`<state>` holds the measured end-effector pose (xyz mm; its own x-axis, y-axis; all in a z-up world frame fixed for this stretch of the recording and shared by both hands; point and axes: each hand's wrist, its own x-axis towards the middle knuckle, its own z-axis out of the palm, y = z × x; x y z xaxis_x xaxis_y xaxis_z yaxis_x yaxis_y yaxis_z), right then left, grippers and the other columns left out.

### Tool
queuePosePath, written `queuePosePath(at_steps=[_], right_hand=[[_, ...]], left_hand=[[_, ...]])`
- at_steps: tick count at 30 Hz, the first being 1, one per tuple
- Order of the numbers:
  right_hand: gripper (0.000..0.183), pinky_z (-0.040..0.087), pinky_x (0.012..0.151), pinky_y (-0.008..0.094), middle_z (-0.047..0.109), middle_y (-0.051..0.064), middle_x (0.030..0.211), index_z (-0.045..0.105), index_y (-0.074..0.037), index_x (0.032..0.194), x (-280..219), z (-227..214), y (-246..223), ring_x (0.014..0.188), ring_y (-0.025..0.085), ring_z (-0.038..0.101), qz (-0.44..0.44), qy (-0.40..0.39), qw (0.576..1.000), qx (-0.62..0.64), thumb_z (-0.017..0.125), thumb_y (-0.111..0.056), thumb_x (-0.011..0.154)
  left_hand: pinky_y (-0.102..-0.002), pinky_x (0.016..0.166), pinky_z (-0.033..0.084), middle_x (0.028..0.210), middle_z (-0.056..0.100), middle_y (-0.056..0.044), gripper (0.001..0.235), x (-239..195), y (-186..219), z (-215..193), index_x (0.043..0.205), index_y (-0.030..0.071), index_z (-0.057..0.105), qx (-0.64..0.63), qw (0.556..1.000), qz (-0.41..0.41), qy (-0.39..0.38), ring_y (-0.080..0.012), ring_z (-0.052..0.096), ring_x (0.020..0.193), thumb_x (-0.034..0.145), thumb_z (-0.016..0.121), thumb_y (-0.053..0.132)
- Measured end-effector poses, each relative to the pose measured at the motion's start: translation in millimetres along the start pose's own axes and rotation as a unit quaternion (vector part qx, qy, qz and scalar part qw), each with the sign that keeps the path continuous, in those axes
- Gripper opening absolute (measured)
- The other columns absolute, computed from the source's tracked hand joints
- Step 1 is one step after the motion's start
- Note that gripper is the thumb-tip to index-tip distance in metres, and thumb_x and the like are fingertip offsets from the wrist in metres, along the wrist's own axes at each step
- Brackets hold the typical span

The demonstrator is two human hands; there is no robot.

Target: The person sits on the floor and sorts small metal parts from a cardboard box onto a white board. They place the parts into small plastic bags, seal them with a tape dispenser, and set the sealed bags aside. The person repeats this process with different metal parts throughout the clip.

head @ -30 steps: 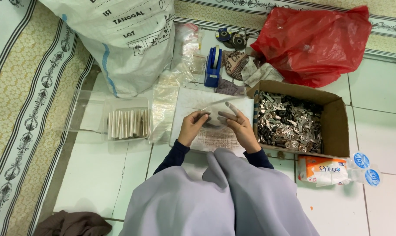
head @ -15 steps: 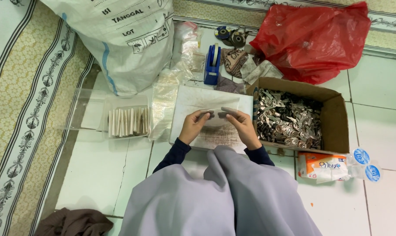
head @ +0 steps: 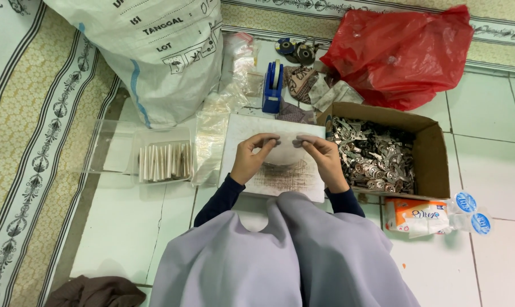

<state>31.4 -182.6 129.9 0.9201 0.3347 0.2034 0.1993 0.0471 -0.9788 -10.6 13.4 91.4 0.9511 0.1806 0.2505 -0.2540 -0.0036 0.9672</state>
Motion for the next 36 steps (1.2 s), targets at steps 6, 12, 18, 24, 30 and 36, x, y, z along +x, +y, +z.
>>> queuePosePath(at_steps=[6, 12, 18, 24, 30, 36], right_hand=[[0.015, 0.056, 0.088, 0.036, 0.077, 0.016, 0.091, 0.077, 0.002, 0.105, 1, -5, 6, 0.09, 0.016, 0.069, -0.032, 0.022, 0.999, -0.021, 0.067, 0.004, 0.095], [0.021, 0.054, 0.088, 0.04, 0.074, 0.018, 0.089, 0.072, 0.001, 0.084, 6, -30, 49, 0.091, 0.021, 0.066, -0.044, 0.016, 0.998, -0.035, 0.057, 0.015, 0.086], [0.027, 0.054, 0.088, 0.04, 0.073, 0.017, 0.084, 0.074, 0.001, 0.086, 11, -31, 43, 0.088, 0.023, 0.067, -0.048, -0.051, 0.994, -0.085, 0.051, 0.014, 0.082], [0.017, 0.055, 0.088, 0.042, 0.074, 0.02, 0.09, 0.077, 0.001, 0.093, 14, -34, 26, 0.09, 0.027, 0.07, -0.061, -0.103, 0.989, -0.085, 0.06, 0.001, 0.089], [0.028, 0.058, 0.085, 0.039, 0.072, 0.012, 0.087, 0.068, -0.002, 0.11, 15, -28, 35, 0.084, 0.021, 0.072, -0.072, -0.054, 0.983, -0.158, 0.08, 0.003, 0.085], [0.017, 0.059, 0.085, 0.039, 0.075, 0.011, 0.09, 0.071, -0.004, 0.1, 22, -36, 43, 0.089, 0.025, 0.075, -0.085, -0.07, 0.981, -0.16, 0.075, 0.007, 0.087]], left_hand=[[-0.037, 0.083, 0.059, 0.098, 0.079, -0.014, 0.018, 0, -4, 2, 0.114, 0.009, 0.077, 0.019, 1.0, 0.021, 0.0, -0.0251, 0.075, 0.094, 0.102, 0.064, 0.007], [-0.039, 0.08, 0.059, 0.089, 0.077, -0.011, 0.027, 3, -24, -5, 0.097, 0.008, 0.076, 0.042, 0.998, 0.025, -0.03, -0.0269, 0.074, 0.089, 0.092, 0.058, -0.01], [-0.039, 0.076, 0.059, 0.086, 0.073, -0.011, 0.025, 3, -42, -17, 0.088, 0.008, 0.071, 0.062, 0.995, 0.021, -0.079, -0.026, 0.072, 0.079, 0.09, 0.053, -0.009], [-0.034, 0.079, 0.054, 0.094, 0.075, -0.007, 0.008, 2, -38, -31, 0.093, 0.013, 0.075, 0.115, 0.989, 0.038, -0.082, -0.0204, 0.07, 0.083, 0.086, 0.075, 0.014], [-0.031, 0.082, 0.052, 0.094, 0.075, -0.001, 0.017, 9, -32, -29, 0.095, 0.018, 0.075, 0.136, 0.989, 0.045, -0.047, -0.0182, 0.072, 0.087, 0.085, 0.08, 0.006], [-0.035, 0.089, 0.052, 0.1, 0.075, -0.004, 0.036, 12, -24, -30, 0.121, 0.017, 0.069, 0.114, 0.992, -0.001, -0.057, -0.0203, 0.07, 0.095, 0.088, 0.078, 0.006]])
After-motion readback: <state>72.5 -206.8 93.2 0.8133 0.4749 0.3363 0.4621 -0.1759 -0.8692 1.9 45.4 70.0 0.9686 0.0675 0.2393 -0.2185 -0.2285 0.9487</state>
